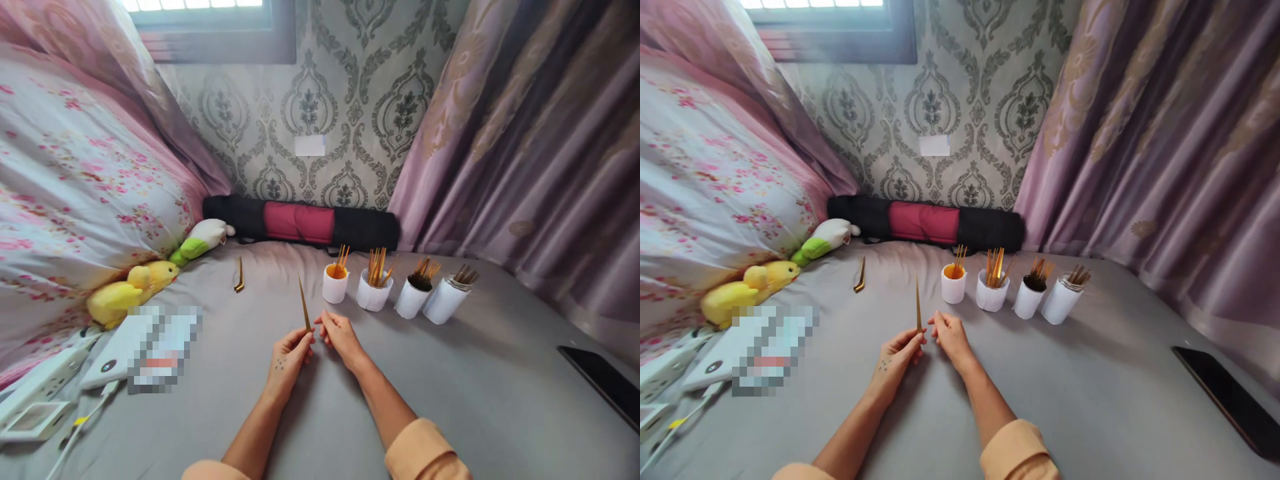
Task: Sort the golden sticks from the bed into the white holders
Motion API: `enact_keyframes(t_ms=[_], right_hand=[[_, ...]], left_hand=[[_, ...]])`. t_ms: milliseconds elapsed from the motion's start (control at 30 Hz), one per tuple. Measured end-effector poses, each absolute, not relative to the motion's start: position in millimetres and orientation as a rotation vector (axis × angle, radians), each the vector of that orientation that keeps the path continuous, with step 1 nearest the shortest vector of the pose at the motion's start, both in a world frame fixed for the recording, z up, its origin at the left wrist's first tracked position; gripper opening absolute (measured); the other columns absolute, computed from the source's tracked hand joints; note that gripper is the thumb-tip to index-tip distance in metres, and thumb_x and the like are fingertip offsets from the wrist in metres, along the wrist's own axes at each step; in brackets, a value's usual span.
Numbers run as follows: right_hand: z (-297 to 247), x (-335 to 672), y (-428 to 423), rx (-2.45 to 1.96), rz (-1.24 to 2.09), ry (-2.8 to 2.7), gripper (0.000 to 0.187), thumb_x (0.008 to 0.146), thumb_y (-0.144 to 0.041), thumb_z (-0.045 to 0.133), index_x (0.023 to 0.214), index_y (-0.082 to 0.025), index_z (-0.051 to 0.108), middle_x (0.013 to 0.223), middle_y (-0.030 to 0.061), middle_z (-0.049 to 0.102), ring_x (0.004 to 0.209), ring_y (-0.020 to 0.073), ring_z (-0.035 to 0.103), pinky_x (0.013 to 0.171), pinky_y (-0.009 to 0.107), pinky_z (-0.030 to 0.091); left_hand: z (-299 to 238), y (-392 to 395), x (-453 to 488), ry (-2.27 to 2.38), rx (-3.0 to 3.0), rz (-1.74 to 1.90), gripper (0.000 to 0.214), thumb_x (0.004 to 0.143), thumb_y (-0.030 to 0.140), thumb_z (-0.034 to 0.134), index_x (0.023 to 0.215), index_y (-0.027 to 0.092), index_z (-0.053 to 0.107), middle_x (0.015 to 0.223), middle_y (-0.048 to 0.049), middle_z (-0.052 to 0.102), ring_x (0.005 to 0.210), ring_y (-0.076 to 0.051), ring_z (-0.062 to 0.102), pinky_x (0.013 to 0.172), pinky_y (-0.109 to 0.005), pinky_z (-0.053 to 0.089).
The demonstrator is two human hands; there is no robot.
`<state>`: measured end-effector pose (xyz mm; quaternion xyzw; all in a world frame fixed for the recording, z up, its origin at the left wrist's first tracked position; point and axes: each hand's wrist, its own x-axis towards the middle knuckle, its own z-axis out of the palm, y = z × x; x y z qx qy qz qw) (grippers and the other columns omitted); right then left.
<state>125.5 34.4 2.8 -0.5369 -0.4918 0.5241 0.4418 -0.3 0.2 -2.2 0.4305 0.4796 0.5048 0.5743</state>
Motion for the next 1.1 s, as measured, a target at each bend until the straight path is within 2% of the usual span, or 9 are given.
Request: enact_keyframes(t_ms=[400, 633, 800, 1100], right_hand=[[25.5, 126.7, 54.5, -1.246, 1.590, -1.223, 0.041, 0.074, -0.052, 0.050, 0.078, -0.012, 0.057, 0.048, -0.0072, 0.039, 0.034, 0.0021, 0.025, 0.034, 0.018, 0.016], [32.8, 130.3, 61.0, -1.232, 1.673, -1.246, 0.042, 0.075, -0.053, 0.048, 0.079, -0.012, 0.059, 0.049, -0.0078, 0.035, 0.034, 0.0010, 0.019, 0.034, 0.017, 0.011], [34.6, 133.7, 60.6, -1.259, 1.647, -1.277, 0.042, 0.074, -0.054, 0.049, 0.077, -0.013, 0.058, 0.048, -0.0082, 0.032, 0.035, 0.0013, 0.019, 0.035, 0.018, 0.010], [32.7, 131.0, 60.5, -1.334, 1.470, -1.422, 0.035, 0.070, -0.049, 0.055, 0.068, -0.014, 0.055, 0.045, -0.0084, 0.029, 0.037, 0.0029, 0.020, 0.035, 0.019, 0.014]], left_hand=[[2.5, -0.7, 0.9, 1.100, 1.037, 1.149, 0.037, 0.066, 0.039, 0.062, 0.091, 0.012, 0.066, 0.067, -0.0022, 0.059, 0.051, -0.009, 0.047, 0.047, -0.021, 0.037], [1.9, -1.8, 1.8, 1.090, 1.069, 1.072, 0.034, 0.066, 0.038, 0.061, 0.089, 0.013, 0.067, 0.067, -0.0023, 0.059, 0.052, -0.009, 0.048, 0.047, -0.021, 0.037], [2.3, -1.3, 3.0, 1.106, 1.073, 1.038, 0.033, 0.066, 0.036, 0.061, 0.087, 0.012, 0.067, 0.066, -0.0023, 0.059, 0.053, -0.009, 0.049, 0.048, -0.021, 0.038], [2.2, -1.3, 3.7, 1.098, 1.029, 1.023, 0.030, 0.066, 0.034, 0.062, 0.083, 0.011, 0.067, 0.065, -0.0033, 0.059, 0.054, -0.010, 0.050, 0.049, -0.021, 0.040]])
